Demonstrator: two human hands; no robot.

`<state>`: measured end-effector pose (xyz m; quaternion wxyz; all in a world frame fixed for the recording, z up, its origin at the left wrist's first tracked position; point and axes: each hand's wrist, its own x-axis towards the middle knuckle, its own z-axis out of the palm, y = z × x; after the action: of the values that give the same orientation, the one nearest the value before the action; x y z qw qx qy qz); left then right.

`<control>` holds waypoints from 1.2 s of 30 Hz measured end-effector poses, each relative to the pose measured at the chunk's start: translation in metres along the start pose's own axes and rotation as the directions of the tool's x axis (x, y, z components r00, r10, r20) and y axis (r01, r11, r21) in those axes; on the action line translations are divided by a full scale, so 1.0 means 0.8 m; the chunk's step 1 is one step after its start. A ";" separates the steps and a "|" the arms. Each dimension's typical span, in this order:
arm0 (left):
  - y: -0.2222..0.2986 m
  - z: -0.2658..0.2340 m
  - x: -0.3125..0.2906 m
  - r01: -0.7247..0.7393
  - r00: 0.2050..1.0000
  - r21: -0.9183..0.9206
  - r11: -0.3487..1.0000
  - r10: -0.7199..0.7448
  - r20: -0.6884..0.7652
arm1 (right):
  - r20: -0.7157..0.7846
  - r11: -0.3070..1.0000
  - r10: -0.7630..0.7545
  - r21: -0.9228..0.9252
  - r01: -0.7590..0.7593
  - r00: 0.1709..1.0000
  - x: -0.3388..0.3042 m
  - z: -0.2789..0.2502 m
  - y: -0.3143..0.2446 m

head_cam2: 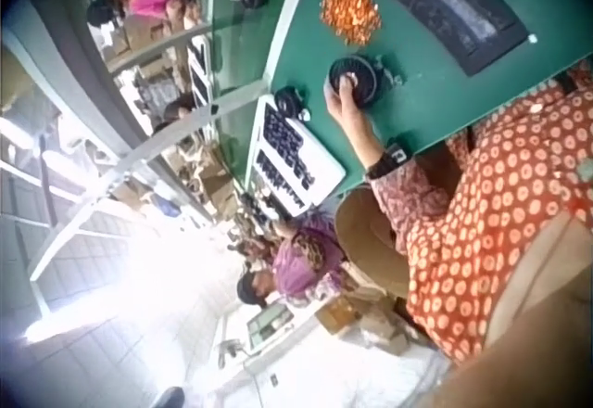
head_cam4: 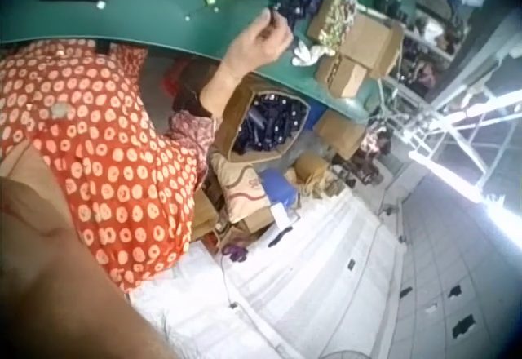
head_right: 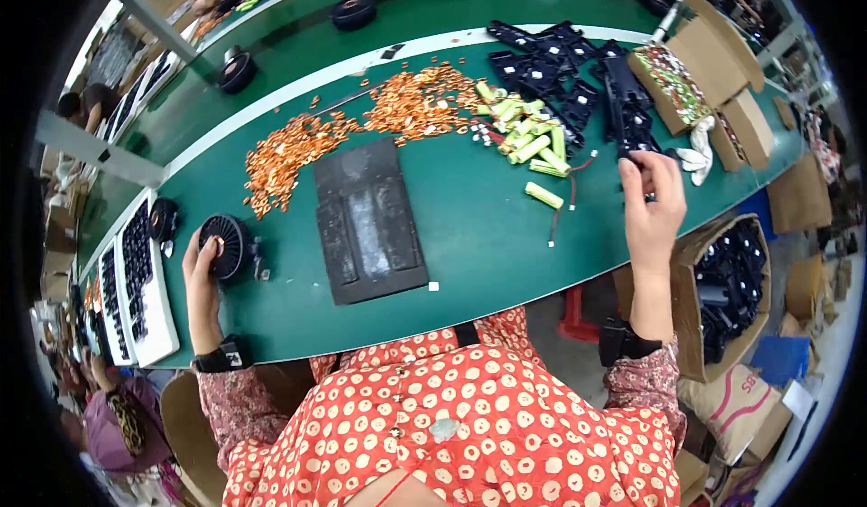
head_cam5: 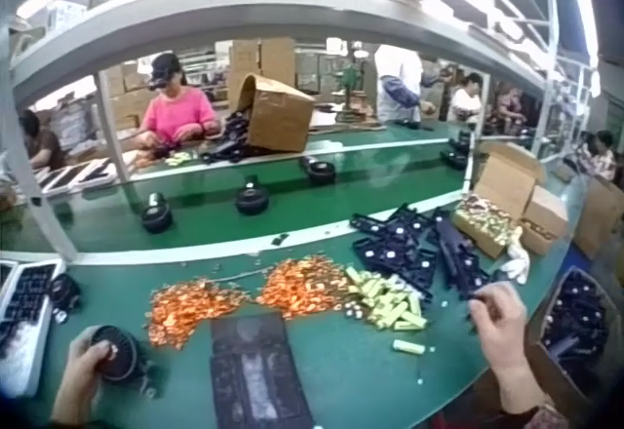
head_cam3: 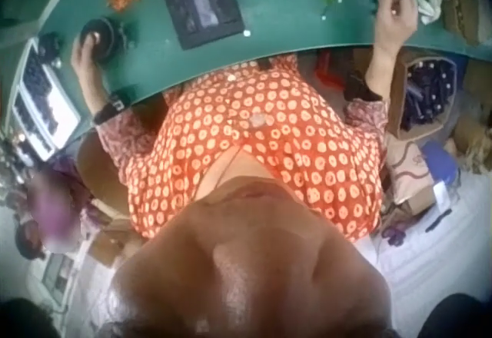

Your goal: Assemble battery and plastic housing parts into a portable fan on a factory assembly line.

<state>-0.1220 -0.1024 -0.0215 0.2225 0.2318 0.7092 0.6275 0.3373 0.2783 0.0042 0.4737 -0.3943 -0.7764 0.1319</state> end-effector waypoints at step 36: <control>0.089 0.247 -0.043 -0.742 0.661 0.634 0.218 0.400 0.635 | 0.801 -0.407 -0.465 0.184 -0.895 0.376 0.047 0.163 -0.120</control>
<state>0.0288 0.0400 0.0277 -0.0610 0.6608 0.7292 0.1669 0.1715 0.2650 0.0161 0.0632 0.0333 -0.2202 0.9728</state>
